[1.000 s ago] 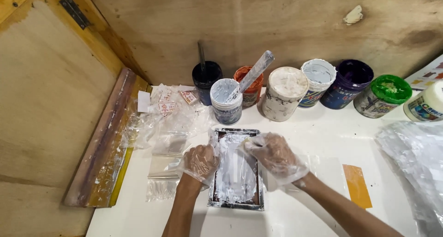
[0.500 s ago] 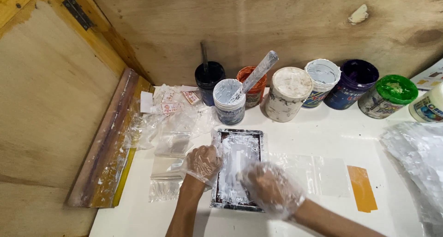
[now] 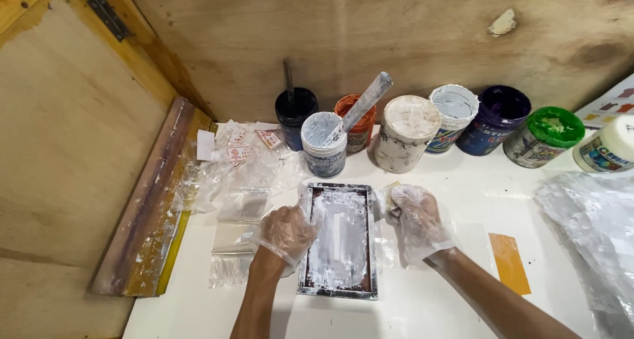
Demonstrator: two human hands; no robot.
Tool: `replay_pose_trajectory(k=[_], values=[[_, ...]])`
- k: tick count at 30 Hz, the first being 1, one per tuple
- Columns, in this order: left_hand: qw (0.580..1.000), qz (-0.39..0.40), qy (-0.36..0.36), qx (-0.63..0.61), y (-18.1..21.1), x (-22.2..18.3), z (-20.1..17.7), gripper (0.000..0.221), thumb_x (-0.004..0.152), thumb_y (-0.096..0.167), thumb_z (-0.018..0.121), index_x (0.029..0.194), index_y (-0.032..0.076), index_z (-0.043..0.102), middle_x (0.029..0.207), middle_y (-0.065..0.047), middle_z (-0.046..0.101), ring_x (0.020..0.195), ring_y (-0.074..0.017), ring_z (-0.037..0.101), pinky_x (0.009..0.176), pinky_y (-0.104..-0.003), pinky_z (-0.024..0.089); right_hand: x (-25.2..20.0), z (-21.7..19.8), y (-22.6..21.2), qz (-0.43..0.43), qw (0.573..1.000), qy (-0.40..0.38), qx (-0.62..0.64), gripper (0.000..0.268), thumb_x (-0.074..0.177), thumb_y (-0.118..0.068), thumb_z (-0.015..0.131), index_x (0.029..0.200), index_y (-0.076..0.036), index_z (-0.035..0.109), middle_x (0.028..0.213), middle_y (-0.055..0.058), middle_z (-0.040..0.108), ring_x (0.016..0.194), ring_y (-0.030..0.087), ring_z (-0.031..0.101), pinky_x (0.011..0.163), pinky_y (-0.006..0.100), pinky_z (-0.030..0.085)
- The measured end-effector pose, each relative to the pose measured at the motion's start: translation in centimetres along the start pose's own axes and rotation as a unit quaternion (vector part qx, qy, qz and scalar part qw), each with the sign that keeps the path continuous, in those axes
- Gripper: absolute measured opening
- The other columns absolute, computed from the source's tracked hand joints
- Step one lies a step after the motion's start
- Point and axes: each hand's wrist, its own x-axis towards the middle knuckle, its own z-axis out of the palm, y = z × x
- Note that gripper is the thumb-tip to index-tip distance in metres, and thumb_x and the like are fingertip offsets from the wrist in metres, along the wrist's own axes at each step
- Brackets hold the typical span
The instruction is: The person spreads white ink onto a small printing screen with a spreader, then places a clear plastic sheet onto the surface to smooth the ink, before repeating the spreading process with a small wooden block.
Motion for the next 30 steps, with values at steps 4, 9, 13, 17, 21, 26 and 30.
replay_pose_trajectory(k=[4,9,13,17,21,26,30], values=[[0.997,-0.006,0.074,0.036,0.8,-0.5,0.1,0.035,0.077,0.047,0.068,0.083,0.013,0.068,0.073,-0.013,0.068,0.073,-0.0392,0.073,0.064,-0.053,0.058,3.0,-2.9,3.2,-0.010,0.997,-0.055,0.047,0.017,0.092,0.003,0.062,0.077,0.001,0.054,0.061,0.006,0.040,0.049,0.017,0.043,0.043,0.027,0.036],[0.990,-0.034,0.110,-0.088,-5.2,-1.9,4.6,0.028,0.079,0.034,0.074,0.087,0.007,0.072,0.075,-0.018,0.071,0.076,-0.0403,0.074,0.068,-0.053,0.058,1.8,-1.9,2.3,-0.010,0.997,-0.054,0.052,0.019,0.093,0.002,0.061,0.076,0.000,0.053,0.060,0.008,0.040,0.050,0.017,0.044,0.043,0.027,0.037],[0.937,-0.090,0.075,-0.329,-15.8,-2.8,8.6,0.024,0.081,0.020,0.080,0.100,0.006,0.078,0.084,-0.020,0.077,0.085,-0.0324,0.077,0.075,-0.046,0.059,1.2,-1.9,1.6,-0.036,0.998,-0.031,-0.037,0.016,0.093,-0.002,0.065,0.080,0.002,0.059,0.066,0.010,0.048,0.059,0.017,0.047,0.050,0.028,0.040],[0.898,-0.235,0.056,-0.367,-7.6,-0.3,-5.7,0.038,0.084,0.030,0.081,0.115,0.009,0.076,0.100,-0.018,0.078,0.101,-0.0318,0.074,0.092,-0.042,0.058,1.0,-2.3,1.6,-0.052,0.995,-0.063,0.063,0.017,0.094,-0.002,0.061,0.078,0.001,0.057,0.059,0.013,0.046,0.048,0.016,0.043,0.041,0.027,0.036],[0.906,-0.232,0.046,-0.350,-8.7,-0.7,-5.1,0.039,0.083,0.032,0.080,0.115,0.010,0.077,0.099,-0.017,0.077,0.100,-0.0320,0.074,0.092,-0.043,0.058,0.7,-2.4,1.3,-0.053,0.994,-0.030,0.093,0.017,0.096,-0.004,0.061,0.080,-0.001,0.054,0.058,0.008,0.046,0.043,0.015,0.047,0.040,0.024,0.039],[0.929,-0.218,0.020,-0.298,-8.2,-0.7,-3.6,0.042,0.081,0.040,0.078,0.113,0.014,0.077,0.099,-0.016,0.077,0.100,-0.0326,0.074,0.091,-0.044,0.059,0.4,-2.4,-0.8,-0.072,0.987,-0.087,0.114,0.025,0.098,-0.008,0.056,0.075,0.000,0.054,0.056,0.010,0.043,0.045,0.015,0.043,0.040,0.022,0.033],[0.939,-0.209,0.008,-0.273,-5.8,-0.5,-1.4,0.043,0.081,0.044,0.077,0.113,0.016,0.077,0.098,-0.015,0.077,0.099,-0.0330,0.074,0.090,-0.044,0.059,-0.1,-1.2,-2.5,-0.099,0.978,-0.107,0.148,0.031,0.100,-0.013,0.051,0.071,-0.003,0.051,0.058,0.012,0.044,0.047,0.017,0.040,0.041,0.023,0.029]])
